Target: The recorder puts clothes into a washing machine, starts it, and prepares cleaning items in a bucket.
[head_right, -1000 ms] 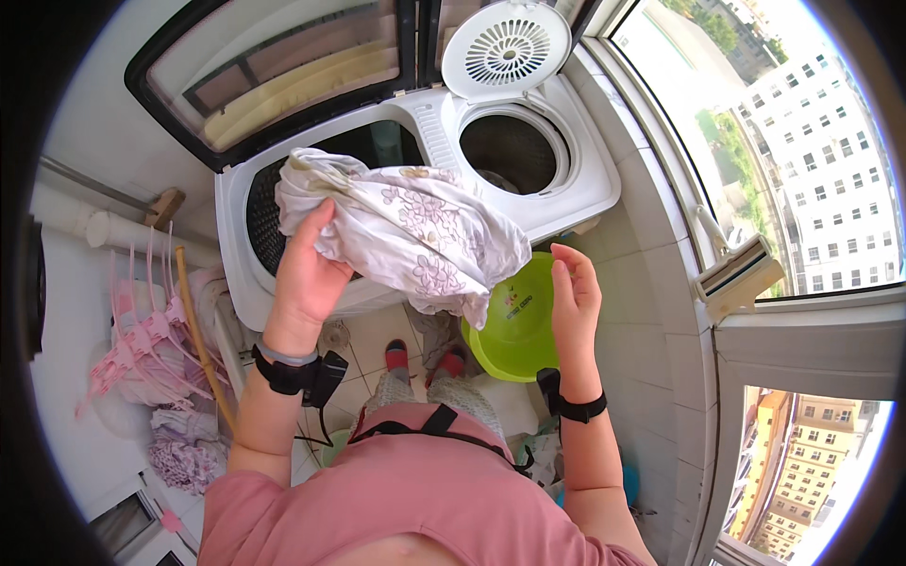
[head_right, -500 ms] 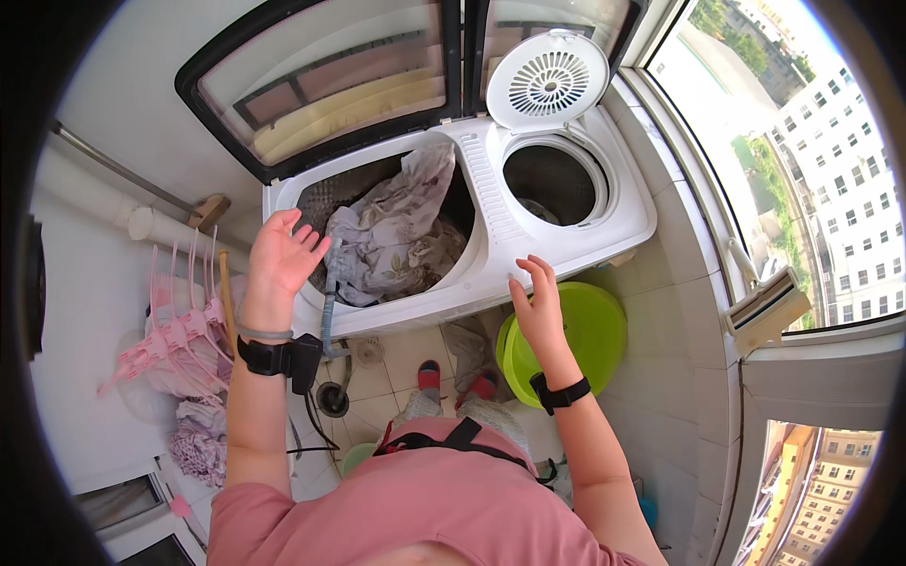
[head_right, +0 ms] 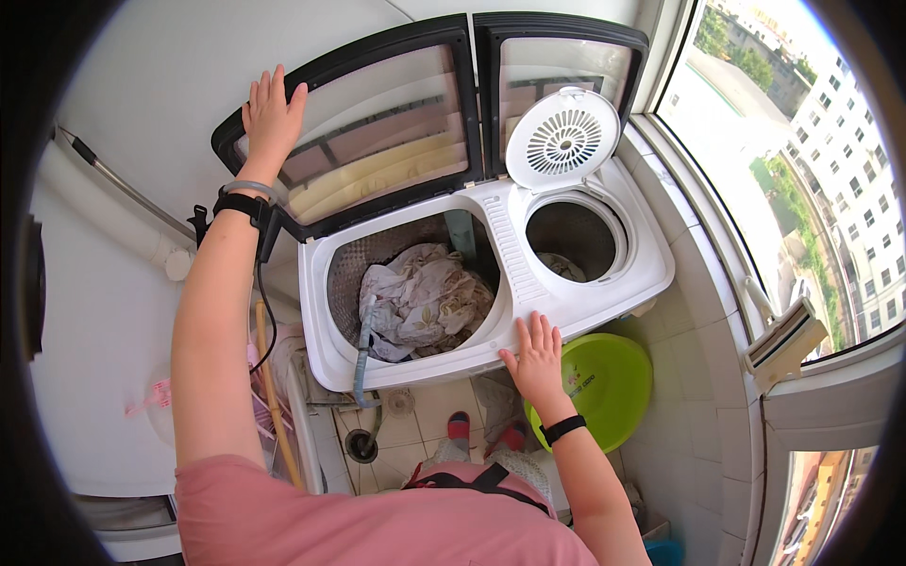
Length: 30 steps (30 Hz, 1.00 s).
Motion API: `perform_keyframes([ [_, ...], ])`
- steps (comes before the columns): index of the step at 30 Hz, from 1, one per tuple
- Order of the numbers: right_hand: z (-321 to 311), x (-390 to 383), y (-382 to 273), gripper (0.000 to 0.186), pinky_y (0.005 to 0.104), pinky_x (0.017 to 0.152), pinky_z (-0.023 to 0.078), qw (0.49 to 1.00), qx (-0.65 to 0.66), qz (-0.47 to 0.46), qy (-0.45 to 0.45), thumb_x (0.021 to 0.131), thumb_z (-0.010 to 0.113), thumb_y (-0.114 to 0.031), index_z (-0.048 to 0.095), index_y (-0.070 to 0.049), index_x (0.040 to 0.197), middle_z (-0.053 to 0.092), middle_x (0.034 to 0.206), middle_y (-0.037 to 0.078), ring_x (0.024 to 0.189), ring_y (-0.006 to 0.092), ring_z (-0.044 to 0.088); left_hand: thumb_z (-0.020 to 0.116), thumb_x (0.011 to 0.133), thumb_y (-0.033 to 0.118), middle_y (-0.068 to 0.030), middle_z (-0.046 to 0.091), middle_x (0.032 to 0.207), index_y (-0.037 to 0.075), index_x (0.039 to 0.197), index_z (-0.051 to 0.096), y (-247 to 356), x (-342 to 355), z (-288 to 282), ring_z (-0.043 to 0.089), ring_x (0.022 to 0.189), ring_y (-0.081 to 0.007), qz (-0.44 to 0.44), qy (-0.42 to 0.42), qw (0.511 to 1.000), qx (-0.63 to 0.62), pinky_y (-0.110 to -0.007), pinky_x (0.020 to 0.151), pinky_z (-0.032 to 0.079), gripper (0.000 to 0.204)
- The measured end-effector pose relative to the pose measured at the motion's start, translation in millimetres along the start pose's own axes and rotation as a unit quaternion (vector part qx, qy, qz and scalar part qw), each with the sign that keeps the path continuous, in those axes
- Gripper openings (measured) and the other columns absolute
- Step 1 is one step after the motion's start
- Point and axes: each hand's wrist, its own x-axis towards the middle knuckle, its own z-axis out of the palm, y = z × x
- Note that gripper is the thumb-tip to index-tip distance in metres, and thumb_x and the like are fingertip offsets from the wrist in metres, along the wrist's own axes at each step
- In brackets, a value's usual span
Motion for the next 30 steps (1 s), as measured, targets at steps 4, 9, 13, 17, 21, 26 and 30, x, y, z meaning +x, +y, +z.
perform_keyframes([
  [4,-2,2,2,0.063,0.0495,0.111,0.018,1.000,0.001,0.001,0.001,0.087,0.054,-0.043,0.042,-0.004,0.135,0.034,0.143,0.022,0.134,0.0365,0.029,0.045,0.093,0.044,-0.0156,0.054,0.123,0.007,0.127,0.050,1,16,-25,0.047,0.118,-0.0330,0.034,-0.086,0.995,0.041,-0.053,0.105,0.028,0.051],
  [9,-5,0,10,0.058,0.0471,0.110,0.020,0.998,0.052,-0.021,0.001,0.089,0.054,-0.037,0.041,-0.004,0.135,0.037,0.140,0.020,0.132,0.0360,0.032,0.062,0.085,0.024,-0.0136,0.065,0.082,0.004,0.091,0.061,23,5,-132,0.061,0.076,-0.0327,0.142,-0.175,0.974,-0.019,-0.039,0.063,0.046,0.020],
  [13,3,-6,38,0.046,0.0394,0.107,0.028,0.920,0.378,0.055,0.090,0.095,0.045,-0.025,0.039,-0.003,0.135,0.036,0.141,0.017,0.130,0.0310,0.037,0.067,0.075,0.013,-0.0115,0.054,0.065,0.005,0.074,0.051,57,-54,-190,0.055,0.065,-0.0314,0.260,-0.289,0.917,-0.094,-0.041,0.058,0.042,0.018],
  [17,-3,6,31,0.049,0.0385,0.108,0.027,0.804,0.551,0.132,0.181,0.100,0.030,-0.036,0.034,-0.005,0.139,0.034,0.142,0.012,0.130,0.0256,0.037,0.070,0.065,0.018,-0.0065,0.053,0.065,0.008,0.074,0.051,72,-139,-206,0.056,0.068,-0.0239,0.350,-0.387,0.836,-0.173,-0.039,0.087,0.043,0.024],
  [21,-21,16,20,0.049,0.0398,0.109,0.025,0.842,0.466,0.118,0.242,0.098,0.033,-0.034,0.036,-0.006,0.138,0.033,0.144,0.014,0.131,0.0299,0.035,0.070,0.060,0.015,-0.0071,0.054,0.063,0.007,0.077,0.049,87,-228,-177,0.056,0.065,-0.0235,0.342,-0.448,0.791,-0.238,-0.041,0.090,0.042,0.028],
  [26,-16,19,8,0.046,0.0413,0.110,0.024,0.928,0.324,0.092,0.161,0.095,0.040,-0.028,0.042,-0.005,0.135,0.032,0.145,0.017,0.131,0.0345,0.034,0.068,0.067,0.018,-0.0071,0.054,0.066,0.007,0.077,0.051,89,-288,-146,0.055,0.069,-0.0246,0.363,-0.458,0.778,-0.233,-0.041,0.090,0.041,0.022],
  [30,-10,19,17,0.040,0.0456,0.108,0.026,0.968,0.209,0.090,0.108,0.092,0.047,-0.018,0.048,-0.005,0.130,0.040,0.138,0.019,0.127,0.0368,0.038,0.070,0.079,0.030,-0.0069,0.060,0.067,0.005,0.076,0.058,88,-245,-111,0.058,0.065,-0.0235,0.170,-0.641,0.678,-0.316,-0.036,0.076,0.046,0.028],
])
